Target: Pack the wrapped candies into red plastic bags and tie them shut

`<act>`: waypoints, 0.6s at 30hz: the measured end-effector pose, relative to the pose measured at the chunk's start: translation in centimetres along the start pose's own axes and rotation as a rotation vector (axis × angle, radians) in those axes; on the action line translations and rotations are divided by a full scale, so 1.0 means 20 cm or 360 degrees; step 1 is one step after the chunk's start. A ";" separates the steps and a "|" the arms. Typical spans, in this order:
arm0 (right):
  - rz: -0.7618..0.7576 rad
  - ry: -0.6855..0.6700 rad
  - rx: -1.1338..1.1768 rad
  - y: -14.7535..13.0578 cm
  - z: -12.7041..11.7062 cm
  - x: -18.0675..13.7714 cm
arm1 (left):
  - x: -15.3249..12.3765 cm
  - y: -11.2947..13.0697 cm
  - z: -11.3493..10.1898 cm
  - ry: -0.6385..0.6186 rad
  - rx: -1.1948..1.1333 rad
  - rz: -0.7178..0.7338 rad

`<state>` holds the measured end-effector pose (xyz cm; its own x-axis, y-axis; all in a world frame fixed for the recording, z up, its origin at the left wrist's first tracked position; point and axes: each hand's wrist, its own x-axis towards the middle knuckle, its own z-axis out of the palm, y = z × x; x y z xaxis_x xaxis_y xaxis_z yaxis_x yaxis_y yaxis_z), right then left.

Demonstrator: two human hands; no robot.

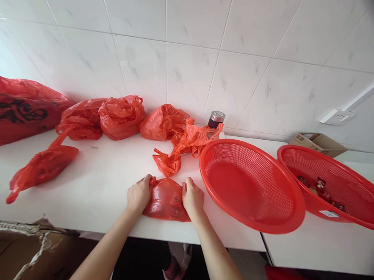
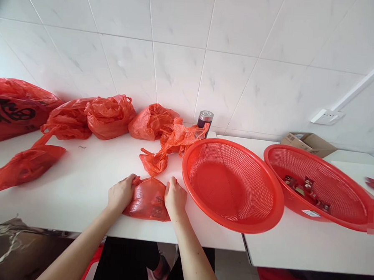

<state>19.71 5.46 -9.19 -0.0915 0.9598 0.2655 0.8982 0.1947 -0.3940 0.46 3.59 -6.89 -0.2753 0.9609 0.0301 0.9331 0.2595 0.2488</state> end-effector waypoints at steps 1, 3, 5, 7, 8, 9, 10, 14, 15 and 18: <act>0.0007 0.0007 -0.0009 0.00 0.00 0.00 | 0.00 0.00 0.00 -0.0004 0.0008 0.0001; 0.0029 0.0023 -0.0023 0.00 0.01 0.00 | 0.00 0.01 0.01 -0.0016 0.0022 -0.0004; 0.0058 0.0043 -0.0032 0.01 0.01 0.00 | 0.00 0.01 0.01 -0.0024 0.0024 -0.0018; 0.0089 0.0072 -0.0033 0.02 0.03 0.01 | 0.00 -0.01 0.01 -0.0026 0.0010 -0.0054; 0.0105 0.0092 -0.0030 0.03 0.03 0.01 | -0.01 -0.02 0.00 -0.0024 -0.0001 -0.0084; 0.0120 0.0114 -0.0023 0.03 0.04 0.01 | -0.01 -0.04 0.00 -0.0021 -0.0015 -0.0120; 0.0133 0.0137 -0.0013 0.04 0.04 0.01 | -0.01 -0.06 -0.01 -0.0019 -0.0031 -0.0158; 0.0161 0.0218 0.0064 0.05 0.06 0.03 | -0.04 -0.15 -0.04 -0.0003 -0.0121 -0.0283; 0.0164 0.0239 0.0095 0.05 0.06 0.03 | -0.05 -0.17 -0.05 0.0000 -0.0152 -0.0305; 0.0164 0.0302 0.0218 0.06 0.06 0.03 | -0.07 -0.19 -0.07 -0.0009 -0.0296 -0.0309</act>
<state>20.15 6.47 -10.55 0.0913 0.9233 0.3731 0.8310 0.1358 -0.5394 -3.06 1.14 -6.62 -0.4432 0.8955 -0.0406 0.8043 0.4172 0.4232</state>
